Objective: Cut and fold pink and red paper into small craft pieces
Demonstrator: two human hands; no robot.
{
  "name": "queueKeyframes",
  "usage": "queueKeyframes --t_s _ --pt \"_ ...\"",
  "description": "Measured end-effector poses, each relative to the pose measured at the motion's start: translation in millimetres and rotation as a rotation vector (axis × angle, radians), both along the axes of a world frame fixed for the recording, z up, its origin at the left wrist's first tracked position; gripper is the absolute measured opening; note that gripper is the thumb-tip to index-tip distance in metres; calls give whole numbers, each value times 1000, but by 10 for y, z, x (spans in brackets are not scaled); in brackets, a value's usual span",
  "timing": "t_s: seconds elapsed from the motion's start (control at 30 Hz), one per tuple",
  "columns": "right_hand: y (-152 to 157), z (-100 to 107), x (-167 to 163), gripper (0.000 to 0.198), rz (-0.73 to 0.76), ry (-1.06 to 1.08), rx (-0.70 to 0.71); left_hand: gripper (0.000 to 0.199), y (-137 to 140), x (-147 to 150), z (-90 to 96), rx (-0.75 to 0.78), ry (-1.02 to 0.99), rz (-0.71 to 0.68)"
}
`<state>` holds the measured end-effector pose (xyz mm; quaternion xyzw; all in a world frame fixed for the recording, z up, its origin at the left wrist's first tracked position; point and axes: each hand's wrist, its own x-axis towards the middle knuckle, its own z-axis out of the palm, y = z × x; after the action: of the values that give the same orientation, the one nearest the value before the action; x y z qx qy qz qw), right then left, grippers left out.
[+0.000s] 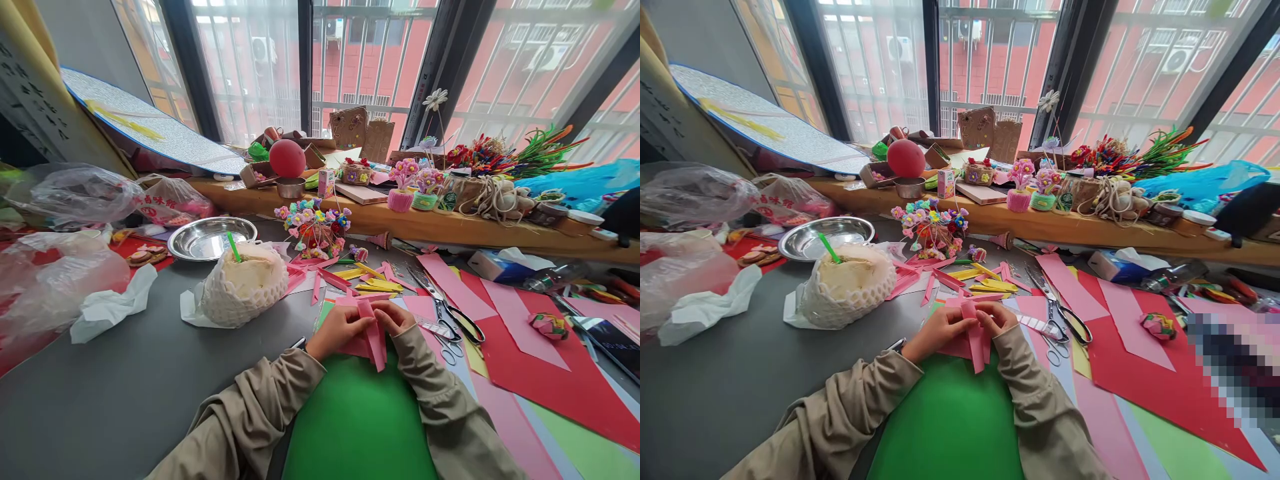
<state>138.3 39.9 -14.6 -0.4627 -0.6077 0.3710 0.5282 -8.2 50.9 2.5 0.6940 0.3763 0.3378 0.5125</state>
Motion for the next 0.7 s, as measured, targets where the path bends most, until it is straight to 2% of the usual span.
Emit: queueKeyframes --t_s 0.13,0.4,0.7 --pt "-6 8 19 24 21 -69 -11 33 -18 9 4 66 84 -91" --pt "30 -39 35 25 -10 -3 -68 34 -14 9 -7 3 52 -66" --pt "12 -27 0 24 -21 79 -93 32 4 6 -31 84 123 -50"
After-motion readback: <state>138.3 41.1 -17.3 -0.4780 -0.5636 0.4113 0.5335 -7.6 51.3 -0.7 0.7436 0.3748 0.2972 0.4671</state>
